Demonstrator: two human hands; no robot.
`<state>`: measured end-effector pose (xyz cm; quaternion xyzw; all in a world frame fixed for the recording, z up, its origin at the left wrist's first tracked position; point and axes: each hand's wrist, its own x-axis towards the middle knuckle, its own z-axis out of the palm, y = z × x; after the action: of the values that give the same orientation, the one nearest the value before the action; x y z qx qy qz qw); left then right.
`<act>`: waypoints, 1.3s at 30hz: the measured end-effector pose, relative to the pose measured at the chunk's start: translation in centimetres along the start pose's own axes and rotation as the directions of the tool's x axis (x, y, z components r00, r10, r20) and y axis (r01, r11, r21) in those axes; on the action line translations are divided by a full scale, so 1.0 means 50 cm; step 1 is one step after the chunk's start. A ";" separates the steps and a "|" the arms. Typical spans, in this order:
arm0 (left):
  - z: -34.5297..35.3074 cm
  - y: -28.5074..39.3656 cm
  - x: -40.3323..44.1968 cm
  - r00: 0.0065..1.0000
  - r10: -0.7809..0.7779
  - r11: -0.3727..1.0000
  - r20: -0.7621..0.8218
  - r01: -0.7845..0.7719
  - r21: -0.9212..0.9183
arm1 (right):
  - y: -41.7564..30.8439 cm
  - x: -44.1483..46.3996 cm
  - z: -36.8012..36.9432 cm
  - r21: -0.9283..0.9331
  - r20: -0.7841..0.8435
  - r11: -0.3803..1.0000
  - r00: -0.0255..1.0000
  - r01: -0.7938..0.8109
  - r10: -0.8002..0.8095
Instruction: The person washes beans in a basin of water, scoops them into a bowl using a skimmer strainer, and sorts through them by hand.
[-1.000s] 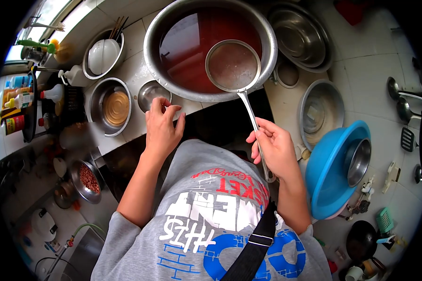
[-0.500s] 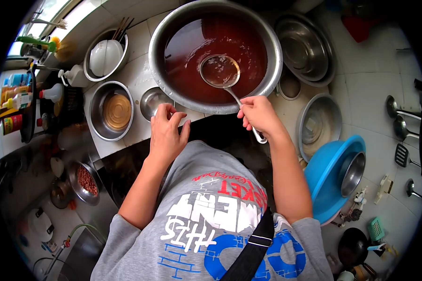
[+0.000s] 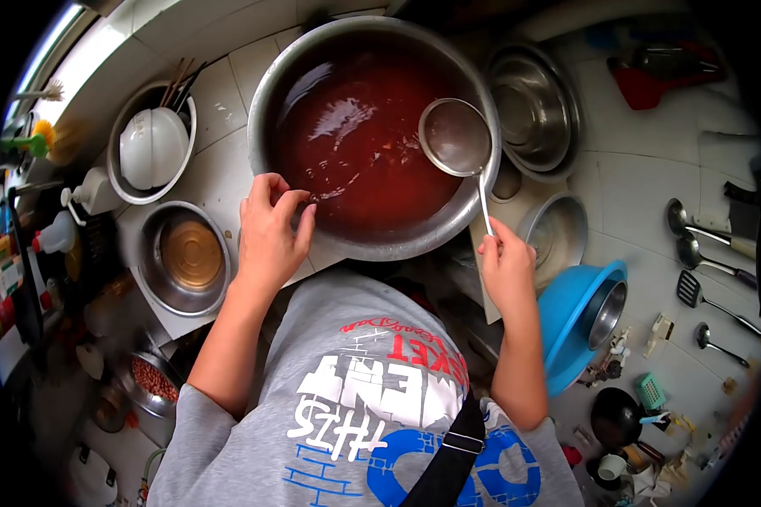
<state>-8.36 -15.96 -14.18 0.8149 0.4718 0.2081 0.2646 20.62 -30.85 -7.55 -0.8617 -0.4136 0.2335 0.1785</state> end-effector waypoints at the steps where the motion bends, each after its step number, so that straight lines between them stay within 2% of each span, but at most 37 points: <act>1: 0.002 -0.004 0.006 1.000 -0.001 1.000 0.002 0.001 -0.005 | 0.012 -0.004 0.003 -0.013 -0.055 1.000 0.998 0.026 -0.026; 4: 0.012 -0.009 0.026 1.000 -0.004 1.000 0.023 0.004 -0.015 | -0.003 0.000 -0.007 -0.012 -0.105 1.000 0.994 -0.004 0.002; 10: 0.038 -0.006 0.048 0.996 0.031 0.999 0.088 -0.028 -0.036 | -0.004 0.017 -0.006 -0.040 -0.107 0.999 0.994 -0.016 0.011; 13: 0.045 0.000 0.058 0.988 0.061 0.998 0.144 -0.057 -0.033 | 0.014 0.037 0.021 -0.170 -0.155 0.985 0.986 0.033 -0.060; 16: 0.051 0.005 0.060 0.979 0.089 0.996 0.184 -0.091 0.001 | 0.020 0.058 0.036 -0.184 -0.156 0.981 0.984 0.058 -0.087; 17: 0.054 0.002 0.061 0.964 0.065 0.997 0.260 -0.073 0.022 | 0.020 0.062 0.038 -0.182 -0.165 0.982 0.982 0.057 -0.087; 20: 0.065 0.003 0.060 0.936 -0.011 0.992 0.351 -0.034 0.122 | 0.021 0.070 0.040 -0.169 -0.185 0.984 0.979 0.050 -0.082; 26: 0.072 0.006 0.081 0.863 -0.100 0.987 0.495 0.023 0.159 | 0.026 0.065 0.043 -0.129 -0.172 0.991 0.984 0.020 -0.042; 32: 0.097 0.005 0.081 0.898 -0.124 0.980 0.423 0.042 0.197 | 0.033 0.068 0.051 -0.171 -0.172 0.985 0.985 -0.007 -0.023; 35: 0.114 -0.010 0.095 0.914 -0.185 0.981 0.362 0.147 0.130 | 0.025 0.073 0.058 -0.195 -0.179 0.981 0.984 -0.022 -0.014; 39: 0.141 -0.016 0.150 0.819 -0.444 0.889 0.363 0.453 0.067 | 0.016 0.078 0.069 -0.217 -0.166 0.976 0.985 0.005 -0.042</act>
<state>-1.22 -10.68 -19.49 0.7023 0.5896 -0.0114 0.3987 21.37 -27.86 -11.80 -0.8877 -0.4301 0.1108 0.1216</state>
